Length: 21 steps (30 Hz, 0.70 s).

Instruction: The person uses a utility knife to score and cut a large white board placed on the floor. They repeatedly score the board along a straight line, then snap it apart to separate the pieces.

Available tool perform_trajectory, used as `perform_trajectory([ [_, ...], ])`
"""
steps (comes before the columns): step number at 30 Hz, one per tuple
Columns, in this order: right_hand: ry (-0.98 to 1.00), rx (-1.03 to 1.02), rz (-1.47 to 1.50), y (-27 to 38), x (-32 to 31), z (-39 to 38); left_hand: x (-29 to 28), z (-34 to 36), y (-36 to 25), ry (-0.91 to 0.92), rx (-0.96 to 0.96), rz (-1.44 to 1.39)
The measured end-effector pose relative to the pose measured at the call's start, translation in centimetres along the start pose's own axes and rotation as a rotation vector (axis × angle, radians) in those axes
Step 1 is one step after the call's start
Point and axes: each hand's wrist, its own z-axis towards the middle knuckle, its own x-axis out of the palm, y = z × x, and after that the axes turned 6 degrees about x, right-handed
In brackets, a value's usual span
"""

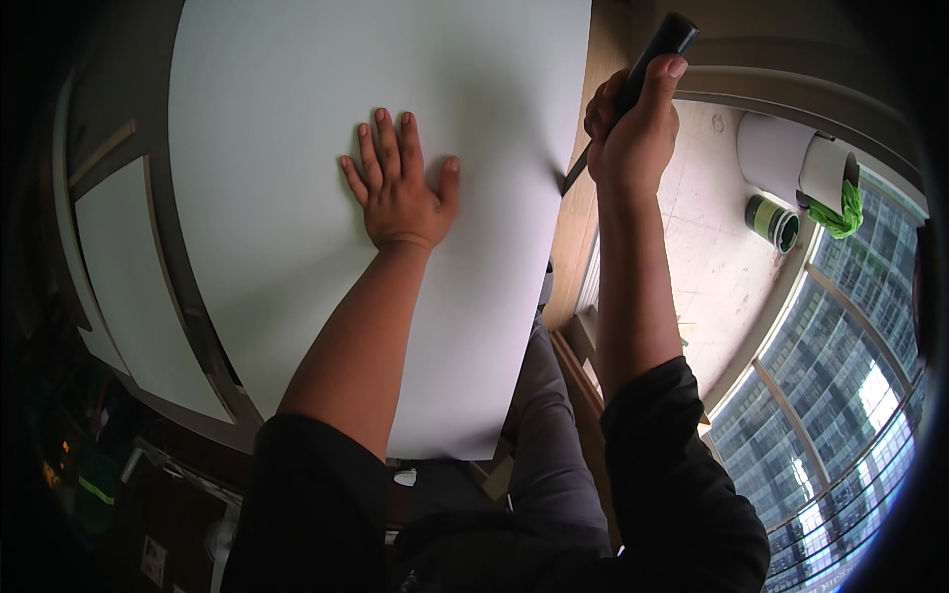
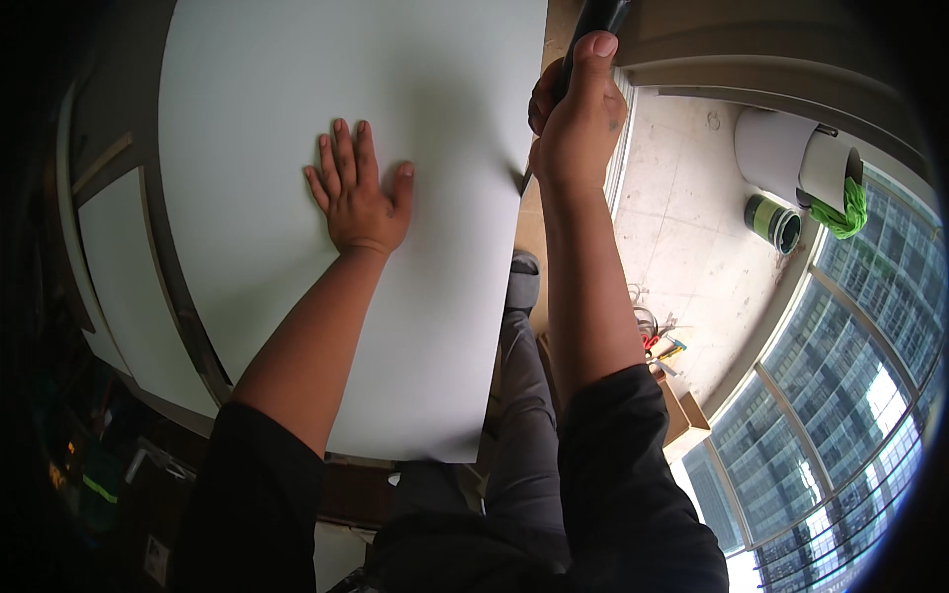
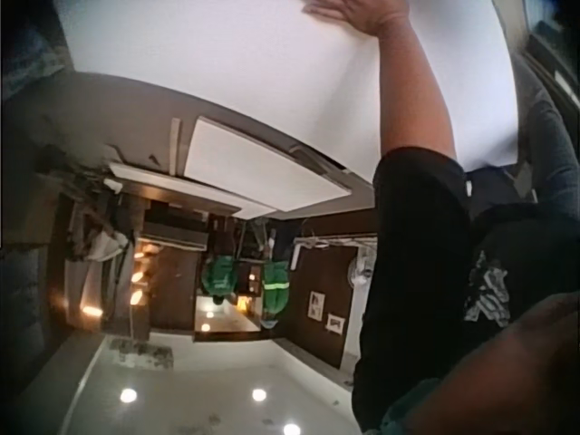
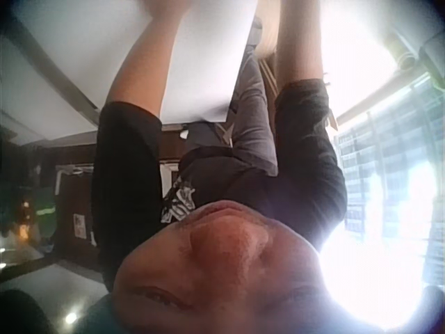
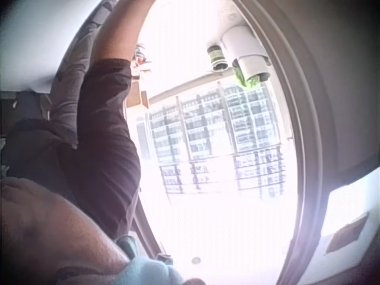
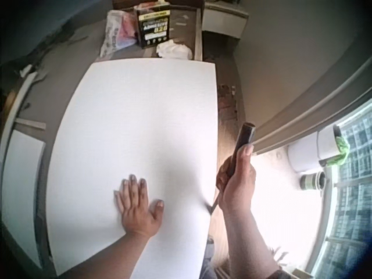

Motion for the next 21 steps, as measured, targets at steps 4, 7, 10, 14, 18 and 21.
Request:
perform_trajectory([
  [4, -0.024, 0.044, 0.035, -0.4, -0.1, 0.5, 0.0, 0.1, -0.2, 0.014, 0.005, 0.019],
  [7, -0.006, 0.042, 0.044, -0.1, -0.1, 0.3, 0.1, 0.0, -0.1, 0.020, 0.000, 0.028],
  [10, 0.005, 0.002, 0.055, 0.2, -0.1, -0.1, 0.0, -0.1, 0.1, 0.021, 0.000, 0.035],
  [14, -0.017, 0.019, 0.029, -1.1, 0.3, 0.8, -0.1, 0.1, -0.2, 0.015, 0.009, 0.022],
  [18, -0.037, 0.048, 0.084, -0.7, -0.1, 0.8, 0.1, -0.1, -0.1, 0.021, 0.004, 0.022],
  [21, -0.031, 0.008, 0.067, 0.3, 0.3, 0.3, 0.1, -0.1, 0.3, 0.015, 0.003, 0.043],
])
